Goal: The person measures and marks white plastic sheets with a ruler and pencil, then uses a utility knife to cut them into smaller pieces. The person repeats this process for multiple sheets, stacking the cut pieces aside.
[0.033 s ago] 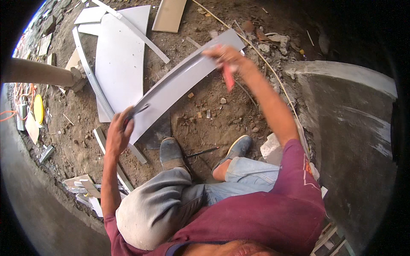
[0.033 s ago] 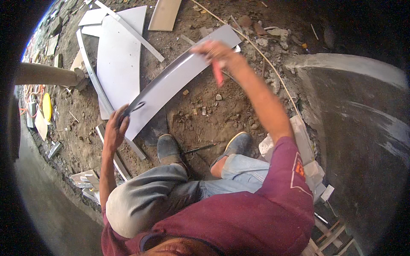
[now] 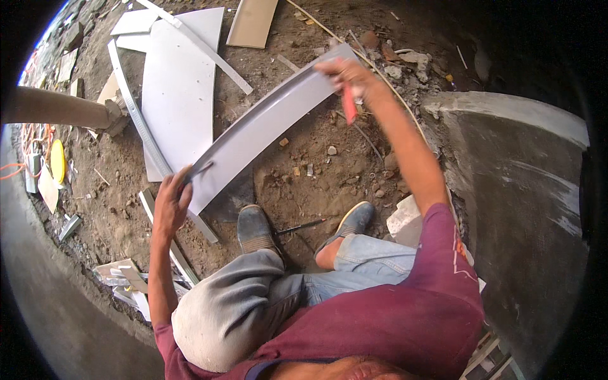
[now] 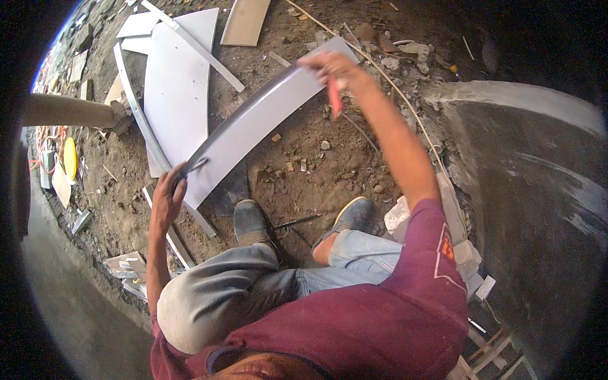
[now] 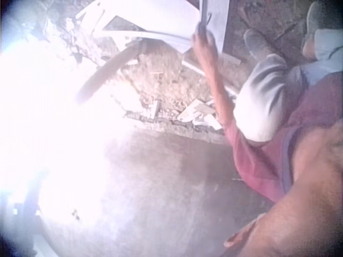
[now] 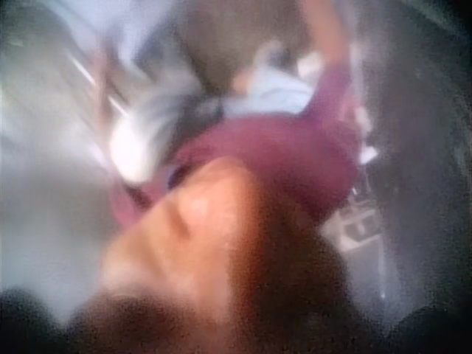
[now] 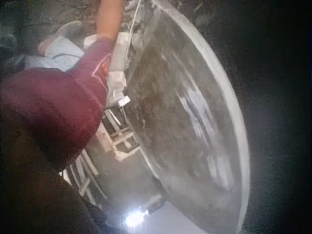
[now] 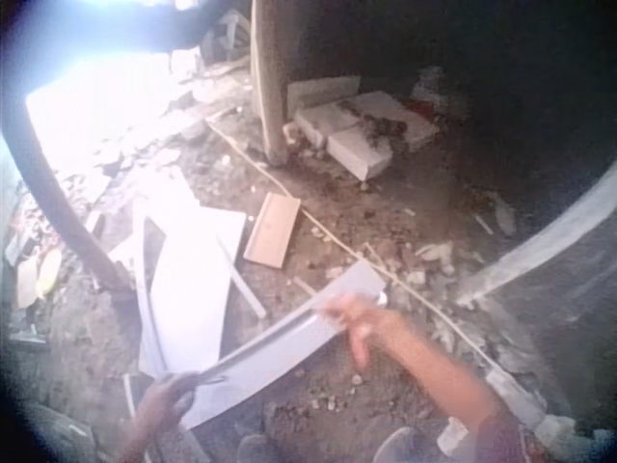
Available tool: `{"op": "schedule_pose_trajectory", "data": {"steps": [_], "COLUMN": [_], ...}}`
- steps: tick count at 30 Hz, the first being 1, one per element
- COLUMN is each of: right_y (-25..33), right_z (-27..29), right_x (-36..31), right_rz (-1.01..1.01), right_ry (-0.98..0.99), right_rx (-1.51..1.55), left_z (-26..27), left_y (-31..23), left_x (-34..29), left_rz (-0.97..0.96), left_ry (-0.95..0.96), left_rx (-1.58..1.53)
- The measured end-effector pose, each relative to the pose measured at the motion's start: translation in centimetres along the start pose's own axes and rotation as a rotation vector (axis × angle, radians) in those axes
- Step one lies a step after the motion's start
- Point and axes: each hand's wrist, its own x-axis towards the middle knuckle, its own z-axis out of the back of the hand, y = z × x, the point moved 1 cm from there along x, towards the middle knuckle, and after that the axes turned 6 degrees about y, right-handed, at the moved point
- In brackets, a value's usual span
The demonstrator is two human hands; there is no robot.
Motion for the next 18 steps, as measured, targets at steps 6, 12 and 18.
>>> {"op": "schedule_pose_trajectory", "data": {"steps": [6, 12, 18], "right_y": [-1.6, -13.7, -12.9], "right_z": [5.8, -10.2, -12.2], "right_x": [0.4, -1.1, 0.3], "right_rz": [0.107, -0.015, 0.095], "right_ry": [-0.546, -0.760, -0.707], "right_rx": [-0.029, 0.058, 0.379], "left_z": [0.1, -3.0, -3.6], "left_y": [4.1, 6.4, 3.5], "left_x": [-4.5, -4.3, -2.6], "left_rz": [0.118, 0.186, 0.166], "left_ry": [0.013, -0.089, -0.054], "left_rx": [-0.008, -0.091, -0.083]}}
